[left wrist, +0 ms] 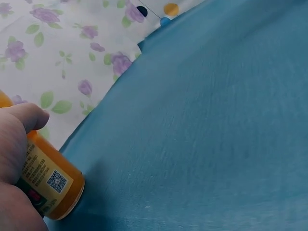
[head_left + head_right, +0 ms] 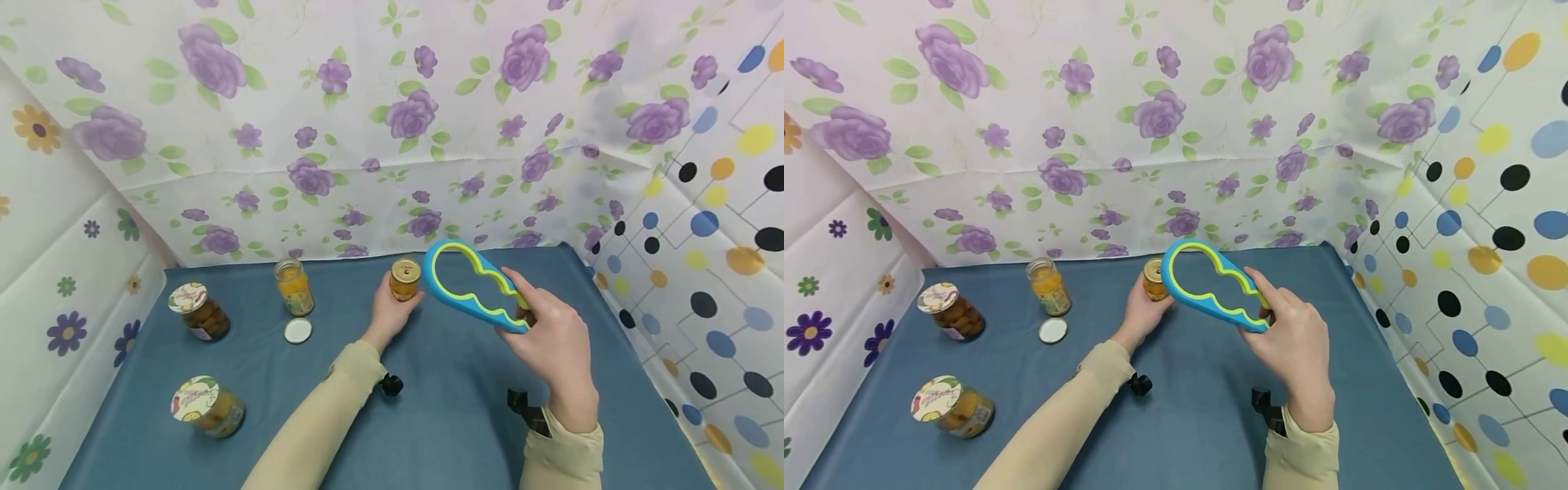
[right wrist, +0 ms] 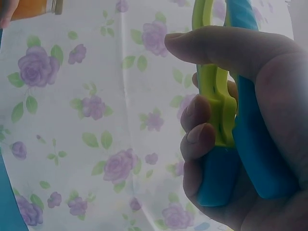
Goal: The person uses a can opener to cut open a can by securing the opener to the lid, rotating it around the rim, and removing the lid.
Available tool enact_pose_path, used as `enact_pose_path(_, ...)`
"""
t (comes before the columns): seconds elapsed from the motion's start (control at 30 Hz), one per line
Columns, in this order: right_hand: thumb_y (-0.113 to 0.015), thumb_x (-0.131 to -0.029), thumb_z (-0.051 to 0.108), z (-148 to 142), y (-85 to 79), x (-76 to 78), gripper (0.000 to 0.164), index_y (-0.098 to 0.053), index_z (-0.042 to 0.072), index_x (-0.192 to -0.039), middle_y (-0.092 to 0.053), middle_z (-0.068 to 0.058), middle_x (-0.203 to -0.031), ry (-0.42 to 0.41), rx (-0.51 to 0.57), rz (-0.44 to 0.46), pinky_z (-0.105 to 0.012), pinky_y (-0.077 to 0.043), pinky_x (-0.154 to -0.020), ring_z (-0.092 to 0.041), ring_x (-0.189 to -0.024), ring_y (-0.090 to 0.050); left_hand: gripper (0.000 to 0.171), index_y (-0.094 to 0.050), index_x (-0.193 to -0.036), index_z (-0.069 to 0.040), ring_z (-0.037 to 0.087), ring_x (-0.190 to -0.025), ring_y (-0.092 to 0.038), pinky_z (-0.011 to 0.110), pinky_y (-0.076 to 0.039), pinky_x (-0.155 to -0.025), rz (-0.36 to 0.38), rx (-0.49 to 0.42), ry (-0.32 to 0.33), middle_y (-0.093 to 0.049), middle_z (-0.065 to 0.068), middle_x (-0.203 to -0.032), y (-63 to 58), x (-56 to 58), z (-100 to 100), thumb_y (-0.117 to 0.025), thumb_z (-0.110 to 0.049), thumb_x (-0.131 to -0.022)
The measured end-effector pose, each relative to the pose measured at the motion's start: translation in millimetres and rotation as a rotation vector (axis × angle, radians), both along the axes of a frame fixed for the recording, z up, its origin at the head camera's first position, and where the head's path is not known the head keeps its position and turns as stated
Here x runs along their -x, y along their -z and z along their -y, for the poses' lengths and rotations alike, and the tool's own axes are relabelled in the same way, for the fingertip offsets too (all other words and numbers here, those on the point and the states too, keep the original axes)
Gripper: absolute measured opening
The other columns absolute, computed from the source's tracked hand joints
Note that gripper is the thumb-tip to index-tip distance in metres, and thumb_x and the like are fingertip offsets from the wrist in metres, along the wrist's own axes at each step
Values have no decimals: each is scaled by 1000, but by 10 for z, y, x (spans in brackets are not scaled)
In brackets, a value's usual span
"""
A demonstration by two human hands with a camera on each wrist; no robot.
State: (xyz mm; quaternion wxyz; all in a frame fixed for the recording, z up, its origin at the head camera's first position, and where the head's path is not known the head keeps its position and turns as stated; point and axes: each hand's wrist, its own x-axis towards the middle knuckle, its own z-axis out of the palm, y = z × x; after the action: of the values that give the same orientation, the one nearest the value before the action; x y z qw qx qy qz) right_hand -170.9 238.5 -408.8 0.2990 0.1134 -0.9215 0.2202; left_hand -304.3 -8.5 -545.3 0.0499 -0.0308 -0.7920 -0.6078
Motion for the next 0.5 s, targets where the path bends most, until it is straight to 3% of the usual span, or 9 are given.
enact_pose_path(0.23, -84, -79, 12, 57, -3, 15, 70, -68, 23, -146, -62, 2, -78, -29, -20, -9, -35, -43, -57, -12, -62, -50, 56, -59, -140, -12, 28, -109, -66, 54, -53, -99, -78, -52, -43, -68, 8, -120, -22, -265, 154, -86, -17, -91)
enact_pose_path(0.5, -87, -75, 9, 166, -2, 35, 78, -66, 24, -149, -64, 0, -80, -112, -70, -10, -35, -45, -56, -14, -63, -56, 46, -69, -122, -5, 27, -88, -70, 49, -58, -81, -356, -86, 24, -75, 9, -101, -119, -672, 409, -82, 1, -79)
